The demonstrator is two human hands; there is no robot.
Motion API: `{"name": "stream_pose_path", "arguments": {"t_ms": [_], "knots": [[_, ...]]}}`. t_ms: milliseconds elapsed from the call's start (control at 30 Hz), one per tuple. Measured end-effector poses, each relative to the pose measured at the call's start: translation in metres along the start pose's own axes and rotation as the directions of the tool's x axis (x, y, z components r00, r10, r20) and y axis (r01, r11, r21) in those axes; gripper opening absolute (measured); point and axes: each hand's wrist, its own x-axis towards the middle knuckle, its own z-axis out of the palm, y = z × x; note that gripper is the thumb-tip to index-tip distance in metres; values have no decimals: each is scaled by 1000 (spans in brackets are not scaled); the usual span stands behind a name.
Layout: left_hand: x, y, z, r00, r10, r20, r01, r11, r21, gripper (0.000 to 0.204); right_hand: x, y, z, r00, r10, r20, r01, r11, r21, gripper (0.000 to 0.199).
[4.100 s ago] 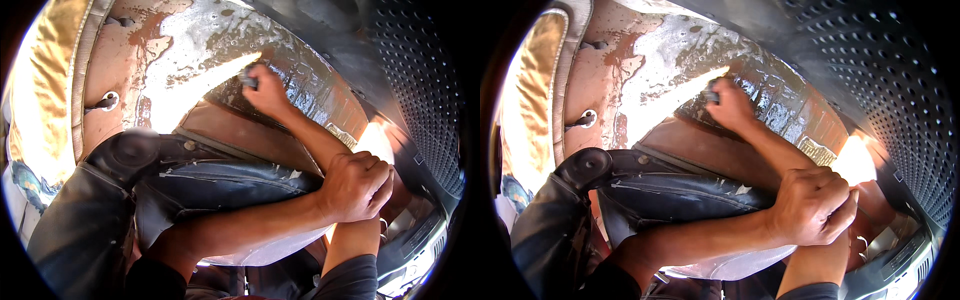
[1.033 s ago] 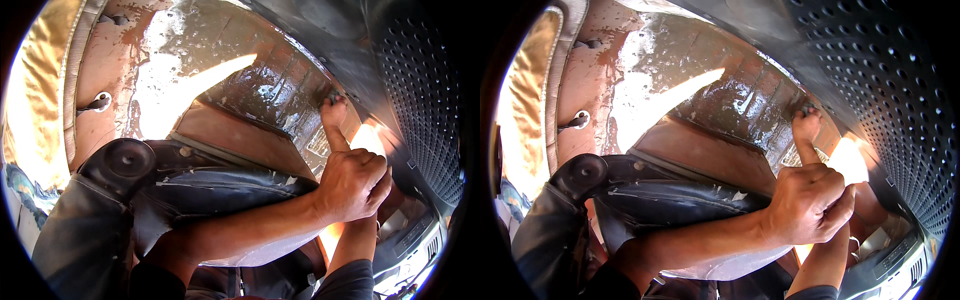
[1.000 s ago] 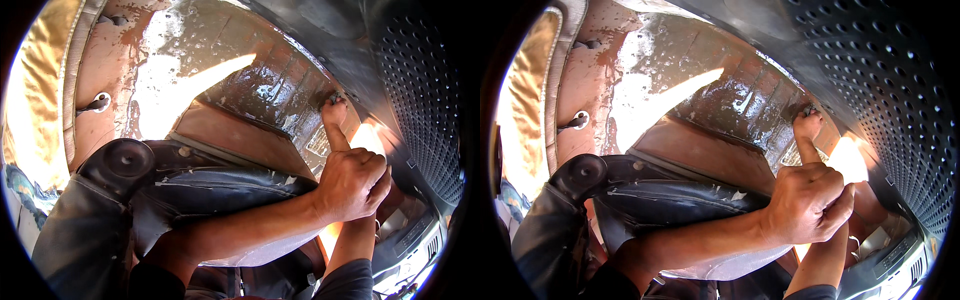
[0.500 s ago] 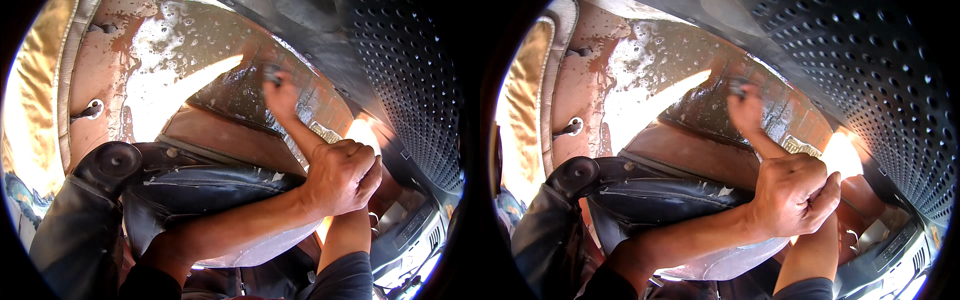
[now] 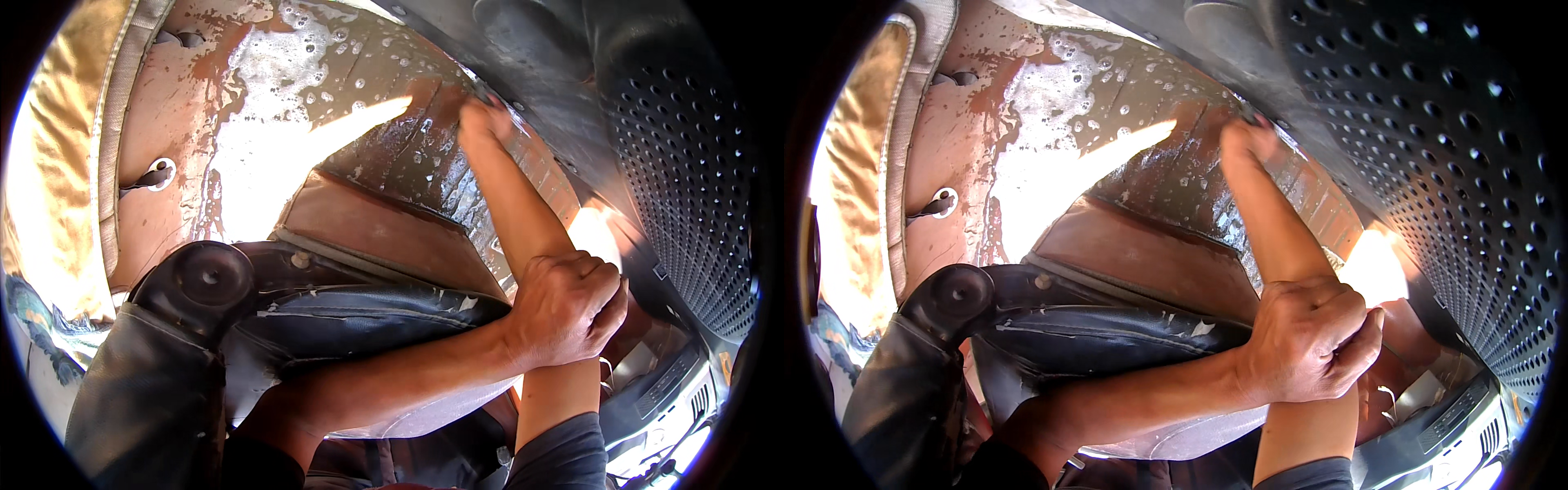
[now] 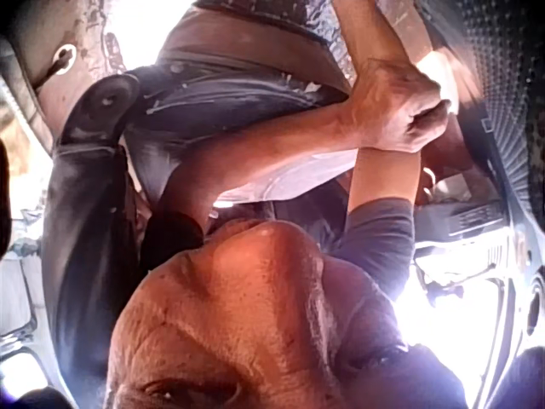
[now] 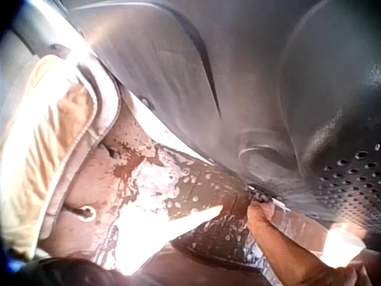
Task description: The person scrapes and wipes the floor area behind the front passenger seat of a car using a scraper tool and a cloth. They remove debris and residue from the carpet and surrounding trim, then wipe the cleaned area with a cloth.
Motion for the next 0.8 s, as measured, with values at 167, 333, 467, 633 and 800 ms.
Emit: {"name": "stream_pose_path", "arguments": {"t_ms": [167, 333, 467, 633, 800], "knots": [[17, -10, -48, 972, -165, -170, 184, 978, 102, 32, -260, 30, 203, 759, 215, 615, 377, 625, -684, 34], [12, -13, -35, 991, -54, -125, 67, 993, 99, 31, -266, 44, 184, 552, 244, 797, 471, 698, -540, 32], [9, -14, -21, 993, 59, -106, -50, 995, 89, 36, -235, -7, 141, 512, 148, 846, 630, 605, -487, 36], [3, -22, -27, 993, 114, -44, -105, 980, 167, 35, -216, -65, 42, 561, 139, 816, 541, 685, -489, 34], [-2, -27, -14, 980, 197, 26, -198, 957, 214, 37, -209, -119, -96, 744, -83, 663, 443, 803, -398, 28]]}}
